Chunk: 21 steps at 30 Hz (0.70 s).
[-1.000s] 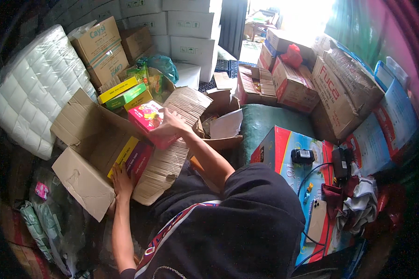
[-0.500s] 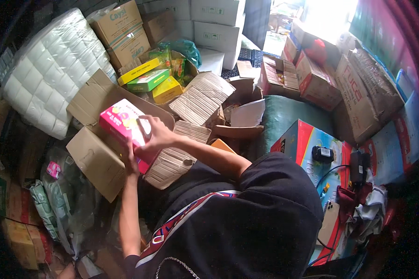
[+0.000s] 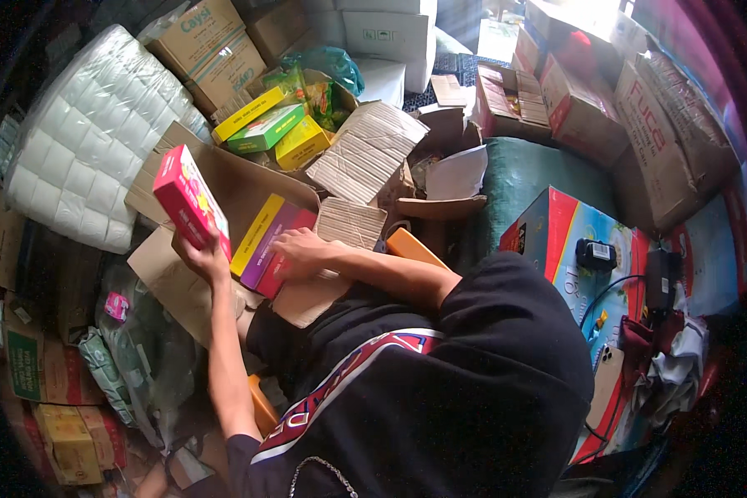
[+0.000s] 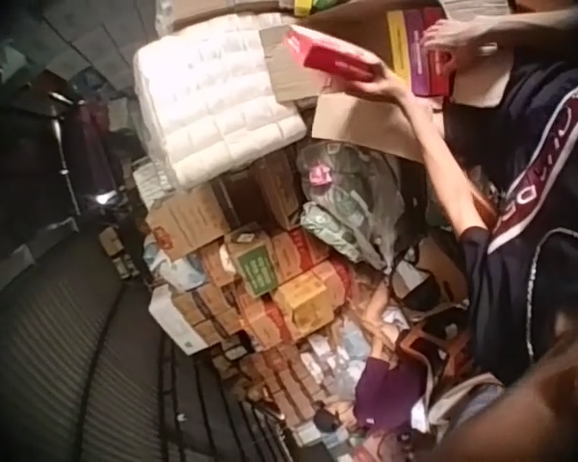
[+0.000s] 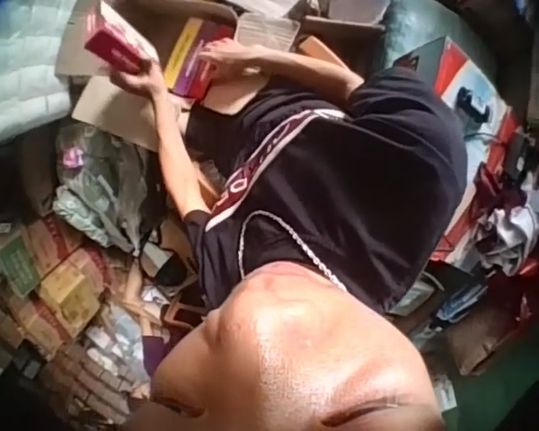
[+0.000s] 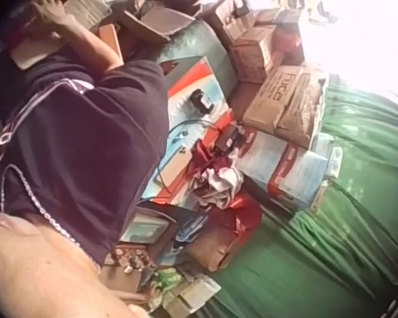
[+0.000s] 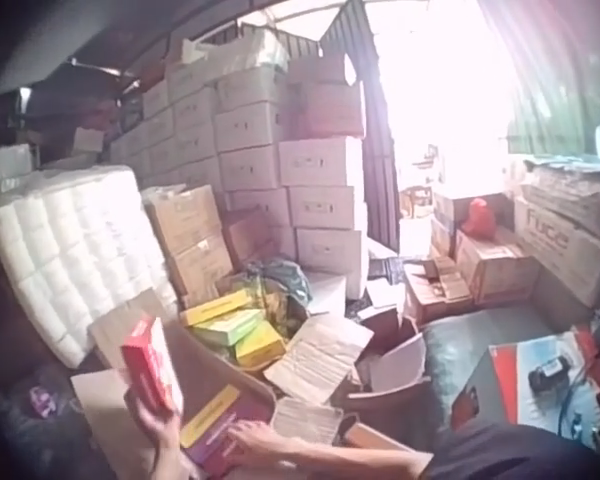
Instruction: Packing various boxed products into a larger cardboard shipping box.
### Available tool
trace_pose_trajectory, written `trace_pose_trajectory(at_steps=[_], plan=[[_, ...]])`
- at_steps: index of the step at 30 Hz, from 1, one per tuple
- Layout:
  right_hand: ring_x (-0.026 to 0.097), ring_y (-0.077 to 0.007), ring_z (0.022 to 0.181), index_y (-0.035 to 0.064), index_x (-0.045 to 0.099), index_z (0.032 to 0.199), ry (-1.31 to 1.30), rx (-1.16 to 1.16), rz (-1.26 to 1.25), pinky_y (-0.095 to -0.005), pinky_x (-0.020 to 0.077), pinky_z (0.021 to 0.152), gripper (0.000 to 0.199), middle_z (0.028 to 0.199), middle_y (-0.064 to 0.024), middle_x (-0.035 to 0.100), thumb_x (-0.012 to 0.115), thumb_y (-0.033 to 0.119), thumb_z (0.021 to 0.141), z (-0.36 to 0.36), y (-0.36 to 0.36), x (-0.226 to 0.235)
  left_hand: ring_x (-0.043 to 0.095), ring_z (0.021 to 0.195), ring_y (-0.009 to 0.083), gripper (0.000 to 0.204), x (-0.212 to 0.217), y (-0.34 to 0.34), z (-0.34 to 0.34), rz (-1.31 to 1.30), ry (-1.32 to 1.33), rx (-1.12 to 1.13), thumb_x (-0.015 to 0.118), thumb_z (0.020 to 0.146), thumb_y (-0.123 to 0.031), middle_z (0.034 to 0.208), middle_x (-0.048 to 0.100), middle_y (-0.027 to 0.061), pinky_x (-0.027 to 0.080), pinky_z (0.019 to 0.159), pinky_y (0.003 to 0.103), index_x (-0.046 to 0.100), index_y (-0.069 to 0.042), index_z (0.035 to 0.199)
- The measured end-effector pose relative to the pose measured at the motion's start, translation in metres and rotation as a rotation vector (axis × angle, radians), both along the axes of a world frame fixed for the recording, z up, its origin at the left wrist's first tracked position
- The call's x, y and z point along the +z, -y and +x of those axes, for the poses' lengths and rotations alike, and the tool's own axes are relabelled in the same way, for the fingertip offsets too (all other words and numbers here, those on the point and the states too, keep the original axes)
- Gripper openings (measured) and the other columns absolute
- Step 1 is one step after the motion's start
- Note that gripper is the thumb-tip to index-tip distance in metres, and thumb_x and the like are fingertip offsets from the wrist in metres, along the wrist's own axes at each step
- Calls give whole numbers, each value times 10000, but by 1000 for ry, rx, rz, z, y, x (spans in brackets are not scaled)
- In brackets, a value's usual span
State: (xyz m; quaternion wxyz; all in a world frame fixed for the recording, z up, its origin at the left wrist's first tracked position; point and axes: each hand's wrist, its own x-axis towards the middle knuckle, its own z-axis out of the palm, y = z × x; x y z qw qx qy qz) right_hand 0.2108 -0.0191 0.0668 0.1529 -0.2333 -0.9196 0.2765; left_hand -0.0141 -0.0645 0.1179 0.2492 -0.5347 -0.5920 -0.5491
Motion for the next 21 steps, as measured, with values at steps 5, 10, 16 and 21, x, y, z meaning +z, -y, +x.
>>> trace_pose_trajectory(at_steps=[5, 10, 16, 21], plan=[[577, -311, 1234, 116, 663, 1263, 42, 43, 40, -474, 406, 1035, 580, 1251, -121, 664, 707, 525, 855, 3, -1, 0, 613, 1131, 418, 735, -1, -35, -42, -216, 51, 57, 785, 862, -445, 1229, 624, 224, 504, 952, 500, 540, 26, 1369], [628, -318, 1150, 120, 665, 1258, 34, 54, 32, -461, 438, 995, 547, 1191, -125, 691, 687, 498, 863, 0, -4, -4, 652, 1157, 363, 696, -33, -51, -68, -693, 7, 51, 801, 823, -331, 1261, 670, 199, 510, 987, 447, 554, -33, 1401], [651, -290, 1114, 124, 678, 1238, 32, 54, 50, -449, 445, 952, 509, 1129, -115, 722, 662, 476, 870, 1, 2, -1, 658, 1171, 340, 574, -70, -42, -51, -1060, 59, -257, 693, 887, -263, 1285, 665, 170, 522, 964, 438, 518, -194, 1429], [669, -264, 1085, 121, 692, 1212, 42, 33, 107, -439, 438, 951, 491, 1111, -107, 735, 653, 472, 872, 0, 3, -12, 467, 1388, 397, 692, -84, -54, -31, -1359, 1, 91, 455, 973, -473, 1518, 484, 158, 288, 1149, 619, 308, -212, 1597]])
